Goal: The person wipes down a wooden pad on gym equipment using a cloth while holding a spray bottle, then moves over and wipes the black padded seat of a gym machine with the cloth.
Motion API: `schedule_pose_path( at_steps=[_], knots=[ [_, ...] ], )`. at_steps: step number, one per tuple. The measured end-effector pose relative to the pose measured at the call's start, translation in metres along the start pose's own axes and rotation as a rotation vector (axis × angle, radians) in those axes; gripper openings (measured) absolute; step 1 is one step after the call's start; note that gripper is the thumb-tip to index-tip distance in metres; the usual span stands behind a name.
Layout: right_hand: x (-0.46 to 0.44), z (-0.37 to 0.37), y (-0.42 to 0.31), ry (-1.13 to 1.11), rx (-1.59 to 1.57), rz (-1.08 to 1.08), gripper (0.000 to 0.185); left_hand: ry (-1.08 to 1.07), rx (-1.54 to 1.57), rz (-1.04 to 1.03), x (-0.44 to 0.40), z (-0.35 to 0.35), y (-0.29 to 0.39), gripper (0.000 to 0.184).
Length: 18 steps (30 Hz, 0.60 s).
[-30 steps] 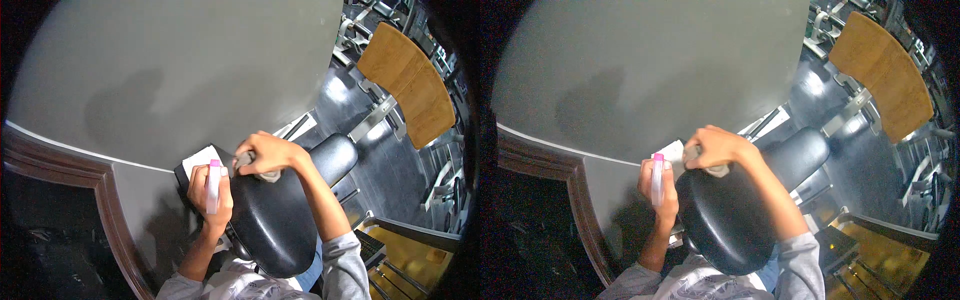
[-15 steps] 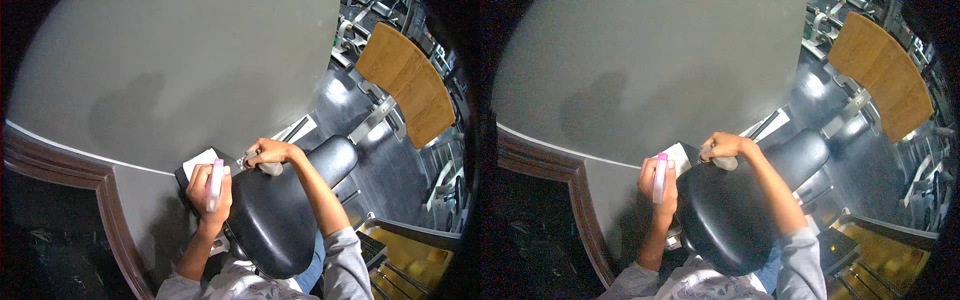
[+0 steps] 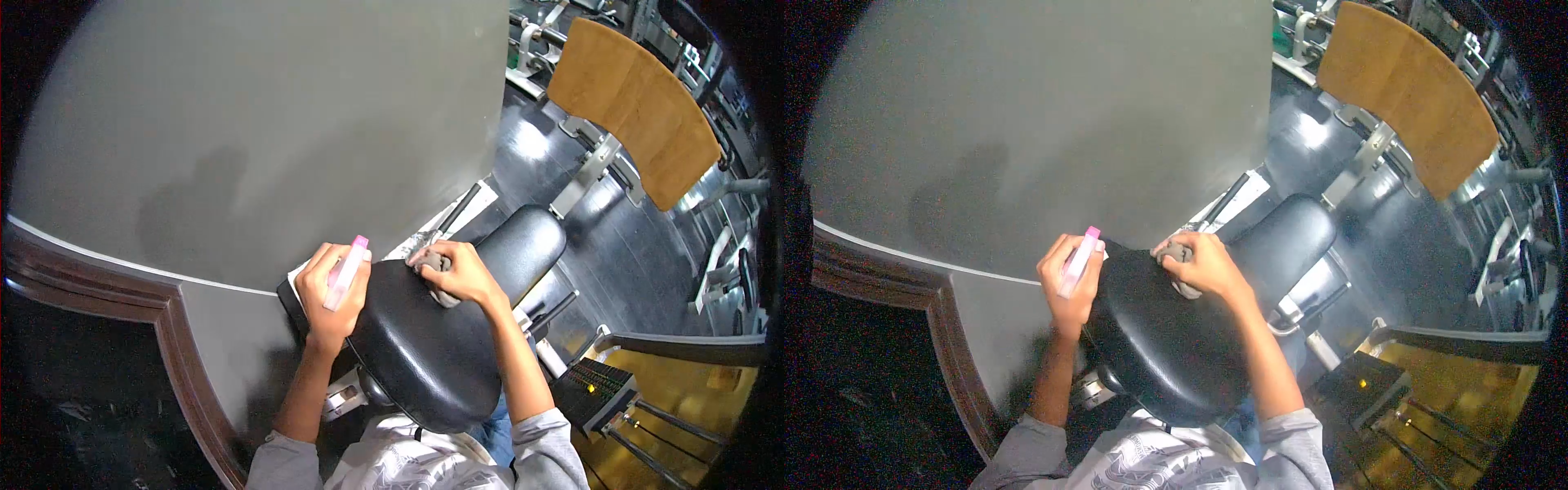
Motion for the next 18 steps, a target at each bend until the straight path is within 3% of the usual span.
schedule_pose_path(
  at_steps=[2, 4, 8, 10, 13, 16, 18],
  knots=[
    [0.000, -0.003, -0.001, 0.019, 0.052, -0.020, 0.026, -0.044, -0.054, -0.039, -0.004, -0.002, 0.005, 0.007],
    [0.003, -0.003, -0.027, 0.033, 0.104, 0.185, 0.026, -0.052, -0.029, -0.077, -0.008, -0.003, 0.000, 0.008],
    [0.039, 0.006, -0.062, 0.020, -0.001, 0.280, 0.025, -0.254, -0.098, -0.157, -0.032, -0.008, 0.002, 0.012],
    [0.050, 0.013, -0.053, 0.020, 0.023, 0.270, 0.025, -0.535, -0.109, -0.143, -0.047, -0.020, 0.007, 0.011],
    [0.052, 0.015, -0.013, 0.013, 0.114, 0.010, 0.026, -0.691, -0.029, -0.089, -0.067, -0.043, 0.009, 0.018],
    [0.048, 0.010, 0.001, 0.077, 0.077, -0.037, 0.026, -0.826, -0.028, -0.126, -0.083, -0.076, 0.012, 0.025],
    [0.049, 0.006, -0.008, 0.122, 0.111, 0.063, 0.026, -0.892, -0.001, -0.064, -0.085, -0.098, 0.017, 0.025]
  ],
)
Point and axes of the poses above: each hand's wrist, its own x-axis away from the middle knuckle, its own z-axis out of the back of the hand, y = z × x, the point moved 4 cm from there along -x, towards the middle knuckle, and after that the axes turned 4 degrees about x, right-handed, at the moved point
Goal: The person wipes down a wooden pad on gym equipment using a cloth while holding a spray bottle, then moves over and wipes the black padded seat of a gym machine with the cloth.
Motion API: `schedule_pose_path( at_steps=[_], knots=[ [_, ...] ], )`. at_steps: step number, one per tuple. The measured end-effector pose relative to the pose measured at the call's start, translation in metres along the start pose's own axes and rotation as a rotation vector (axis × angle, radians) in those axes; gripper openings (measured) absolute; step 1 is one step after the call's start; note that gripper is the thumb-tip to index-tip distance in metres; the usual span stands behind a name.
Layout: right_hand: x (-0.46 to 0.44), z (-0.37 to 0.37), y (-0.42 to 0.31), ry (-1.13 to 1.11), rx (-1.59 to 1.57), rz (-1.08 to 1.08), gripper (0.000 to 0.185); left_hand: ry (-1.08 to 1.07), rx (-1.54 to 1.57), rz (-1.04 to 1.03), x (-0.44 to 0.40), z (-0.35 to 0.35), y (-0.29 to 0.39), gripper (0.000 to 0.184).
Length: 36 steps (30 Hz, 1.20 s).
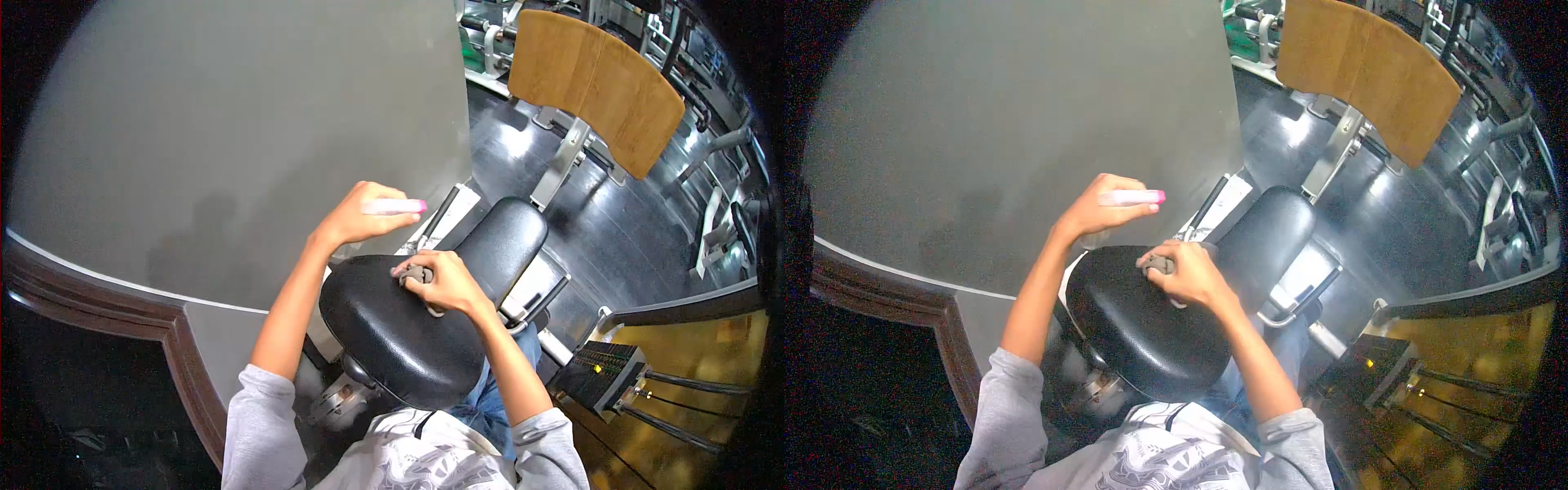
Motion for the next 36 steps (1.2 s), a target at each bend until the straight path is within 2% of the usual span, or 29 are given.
schedule_pose_path(
  at_steps=[2, 4, 6, 8, 11, 16, 18, 21, 28, 30, 34, 36],
  knots=[
    [0.007, 0.006, -0.030, 0.009, -0.041, 0.161, 0.027, -0.058, 0.002, 0.024, -0.014, -0.012, -0.003, 0.027],
    [0.017, 0.014, -0.040, -0.034, -0.075, 0.138, 0.027, -0.163, 0.040, -0.063, -0.021, -0.023, 0.002, 0.026],
    [0.028, 0.020, -0.040, -0.074, -0.141, 0.180, 0.027, -0.176, 0.033, -0.114, -0.021, -0.030, 0.000, 0.026],
    [0.034, 0.021, -0.019, -0.073, -0.134, 0.127, 0.027, -0.190, 0.030, -0.168, -0.022, -0.037, -0.003, 0.025],
    [0.033, 0.016, 0.021, -0.063, -0.003, -0.078, 0.025, -0.237, -0.006, -0.120, -0.020, -0.043, -0.013, 0.024],
    [0.036, 0.016, 0.001, -0.011, 0.020, -0.063, 0.025, -0.309, 0.008, -0.221, -0.021, -0.052, -0.022, 0.023],
    [0.045, 0.021, -0.025, -0.030, -0.092, 0.037, 0.025, -0.332, 0.030, -0.226, -0.023, -0.053, -0.025, 0.023],
    [0.064, 0.030, -0.039, -0.071, -0.131, 0.051, 0.026, -0.377, 0.058, -0.210, -0.023, -0.056, -0.025, 0.022],
    [0.074, 0.025, 0.030, -0.031, -0.021, -0.152, 0.026, -0.457, 0.027, -0.153, -0.023, -0.059, -0.021, 0.026],
    [0.073, 0.024, 0.027, -0.007, -0.053, -0.106, 0.024, -0.498, -0.010, -0.148, -0.023, -0.061, -0.018, 0.028],
    [0.086, 0.037, -0.021, -0.096, -0.060, 0.007, 0.025, -0.508, 0.043, -0.159, -0.023, -0.064, -0.020, 0.030],
    [0.102, 0.041, -0.028, -0.050, -0.213, 0.078, 0.024, -0.518, 0.065, -0.148, -0.023, -0.065, -0.019, 0.032]
  ],
)
Point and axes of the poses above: each hand's wrist, its own x-axis away from the middle knuckle, its own z-axis out of the back of the hand, y = z × x, the point moved 4 cm from there along -x, towards the middle knuckle, and after that the axes turned 4 degrees about x, right-handed, at the moved point
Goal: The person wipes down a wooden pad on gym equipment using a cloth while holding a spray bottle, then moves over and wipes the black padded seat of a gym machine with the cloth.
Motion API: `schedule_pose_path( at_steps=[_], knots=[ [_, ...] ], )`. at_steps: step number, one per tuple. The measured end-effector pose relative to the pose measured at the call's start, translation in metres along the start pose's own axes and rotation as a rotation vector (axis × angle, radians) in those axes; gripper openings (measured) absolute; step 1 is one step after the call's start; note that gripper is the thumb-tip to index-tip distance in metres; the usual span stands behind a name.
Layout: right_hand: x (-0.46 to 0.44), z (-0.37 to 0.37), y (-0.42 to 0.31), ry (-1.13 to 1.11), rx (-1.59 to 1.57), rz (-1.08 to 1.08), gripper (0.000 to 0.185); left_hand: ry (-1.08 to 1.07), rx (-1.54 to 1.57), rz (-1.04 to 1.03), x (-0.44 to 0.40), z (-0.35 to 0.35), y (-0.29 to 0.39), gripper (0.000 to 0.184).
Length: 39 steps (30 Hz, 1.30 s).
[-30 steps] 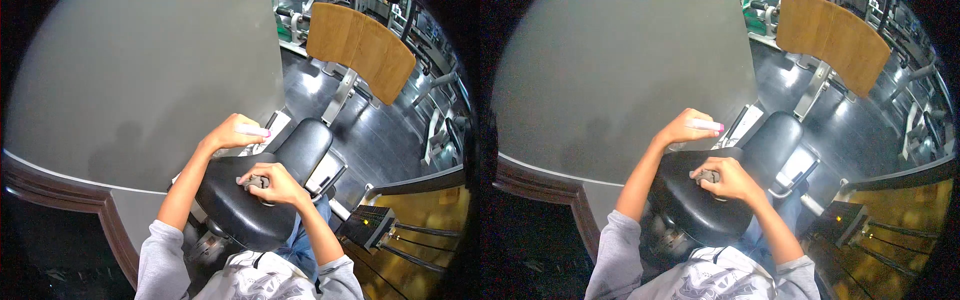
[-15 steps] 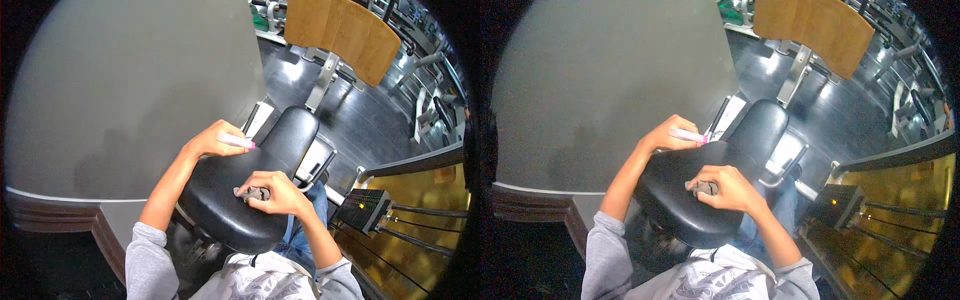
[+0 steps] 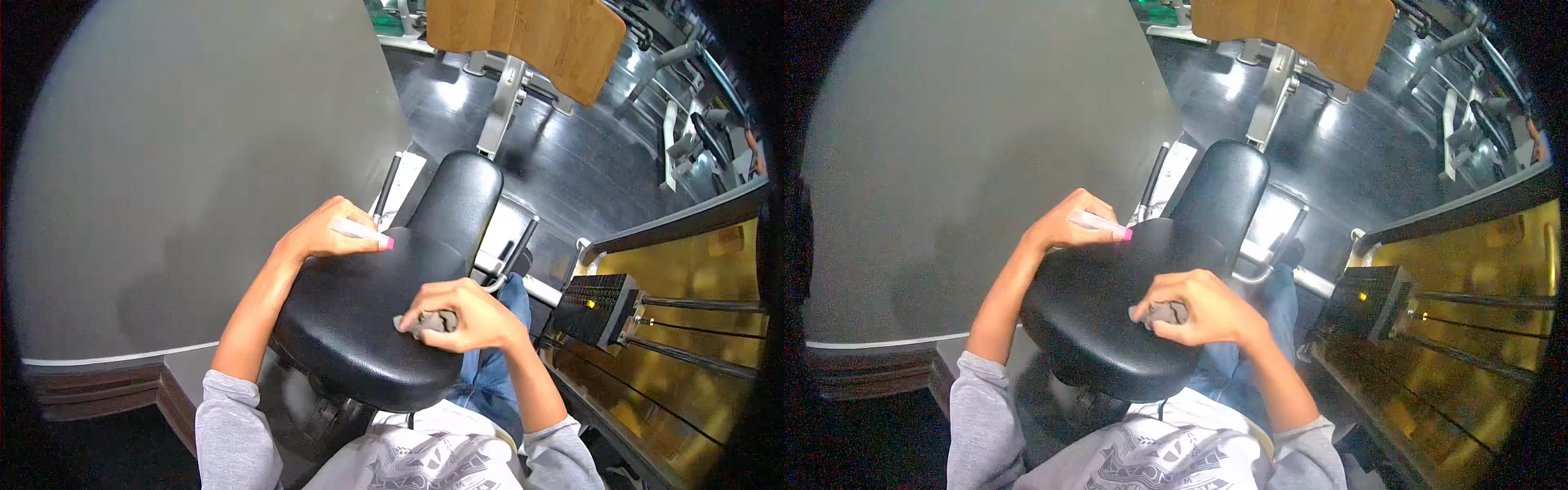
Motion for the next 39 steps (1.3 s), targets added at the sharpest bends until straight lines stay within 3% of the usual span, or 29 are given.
schedule_pose_path(
  at_steps=[8, 17, 22, 25, 32, 35, 39],
  knots=[
    [0.026, 0.009, 0.064, 0.086, 0.112, -0.265, 0.024, -0.037, 0.007, 0.106, 0.001, -0.001, 0.006, 0.033],
    [0.054, 0.005, -0.003, 0.119, 0.018, -0.073, 0.026, -0.063, 0.029, 0.160, 0.000, -0.003, 0.004, 0.031],
    [0.067, 0.005, 0.051, 0.310, 0.160, -0.266, 0.023, -0.070, -0.054, 0.100, -0.003, -0.007, 0.022, 0.032],
    [0.067, 0.000, 0.056, 0.362, 0.123, -0.274, 0.023, -0.136, -0.077, 0.026, -0.010, -0.014, 0.051, 0.033],
    [0.086, -0.017, -0.002, 0.387, 0.013, -0.096, 0.025, -0.273, -0.224, 0.203, -0.016, -0.049, 0.103, 0.039],
    [0.097, -0.038, 0.029, 0.730, -0.016, -0.033, 0.025, -0.318, -0.273, 0.207, -0.019, -0.063, 0.101, 0.040],
    [0.097, -0.055, 0.075, 1.024, -0.010, -0.321, 0.018, -0.300, -0.313, 0.181, -0.020, -0.073, 0.112, 0.041]
  ],
)
Point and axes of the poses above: each hand's wrist, its own x-axis away from the middle knuckle, its own z-axis out of the back of the hand, y = z × x, the point moved 4 cm from there along -x, towards the middle knuckle, and after that the axes turned 4 degrees about x, right-handed, at the moved point
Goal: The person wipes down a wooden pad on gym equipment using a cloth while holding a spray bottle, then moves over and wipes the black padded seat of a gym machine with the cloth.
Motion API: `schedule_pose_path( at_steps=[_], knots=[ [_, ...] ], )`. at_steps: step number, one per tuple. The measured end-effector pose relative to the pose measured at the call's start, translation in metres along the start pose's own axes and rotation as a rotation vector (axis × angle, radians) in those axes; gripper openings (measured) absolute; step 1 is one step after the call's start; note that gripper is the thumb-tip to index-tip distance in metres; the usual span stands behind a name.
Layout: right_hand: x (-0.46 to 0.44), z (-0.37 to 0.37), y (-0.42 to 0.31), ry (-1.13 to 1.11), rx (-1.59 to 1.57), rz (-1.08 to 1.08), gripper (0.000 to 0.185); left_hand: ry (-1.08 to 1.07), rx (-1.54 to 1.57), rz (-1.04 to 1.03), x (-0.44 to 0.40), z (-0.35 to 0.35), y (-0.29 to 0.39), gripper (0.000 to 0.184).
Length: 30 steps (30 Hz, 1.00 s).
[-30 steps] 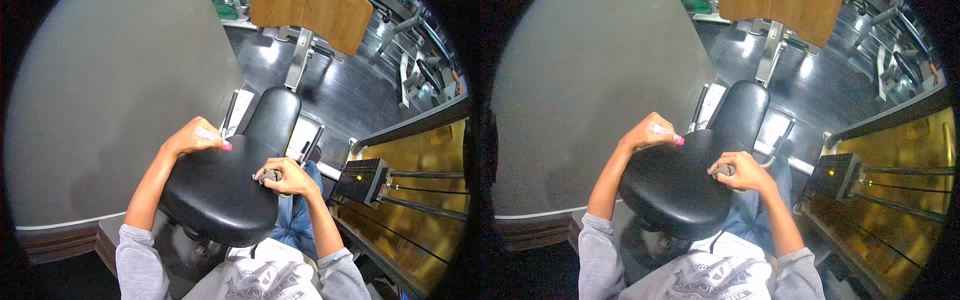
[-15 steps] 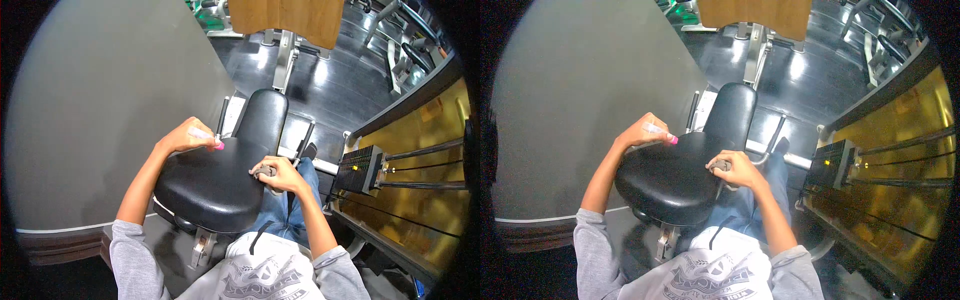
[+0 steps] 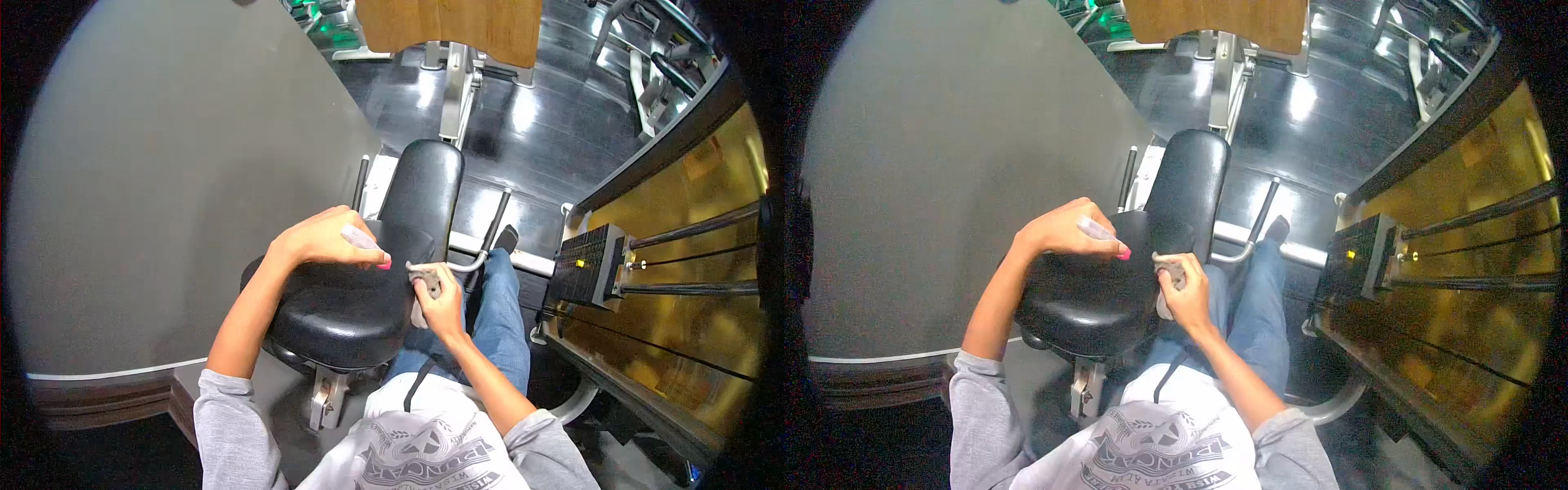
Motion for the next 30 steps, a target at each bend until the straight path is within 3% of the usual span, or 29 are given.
schedule_pose_path(
  at_steps=[3, 4, 7, 9, 11, 18, 25, 30],
  knots=[
    [0.005, -0.010, 0.008, 0.119, -0.157, -0.174, 0.017, 0.048, 0.069, -0.058, -0.008, -0.005, -0.010, 0.040],
    [0.010, -0.009, 0.005, 0.140, -0.051, -0.171, 0.018, 0.044, 0.071, -0.058, -0.009, -0.004, -0.011, 0.040],
    [0.037, -0.002, -0.024, 0.124, -0.199, -0.257, 0.019, 0.032, 0.086, 0.037, -0.013, 0.002, -0.013, 0.036],
    [0.055, -0.002, -0.035, 0.130, -0.183, -0.158, 0.018, 0.021, 0.180, 0.067, -0.015, 0.001, -0.014, 0.035],
    [0.060, -0.002, -0.039, 0.133, -0.281, -0.221, 0.017, 0.006, 0.175, 0.040, -0.019, -0.001, -0.019, 0.035],
    [0.020, -0.029, 0.052, 0.268, -0.223, -0.312, 0.018, 0.010, 0.150, 0.021, -0.022, -0.001, -0.031, 0.038],
    [0.021, -0.025, 0.056, 0.205, -0.292, -0.555, 0.023, -0.008, 0.119, -0.012, -0.023, -0.002, -0.031, 0.043],
    [0.051, -0.007, 0.003, 0.075, -0.364, -0.462, 0.030, -0.014, 0.052, 0.031, -0.022, -0.005, -0.030, 0.043]
  ],
)
Point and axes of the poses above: each hand's wrist, its own x-axis away from the middle knuckle, its own z-axis out of the back of the hand, y = z × x, the point moved 4 cm from there along -x, towards the middle knuckle, and after that the axes turned 4 degrees about x, right-handed, at the moved point
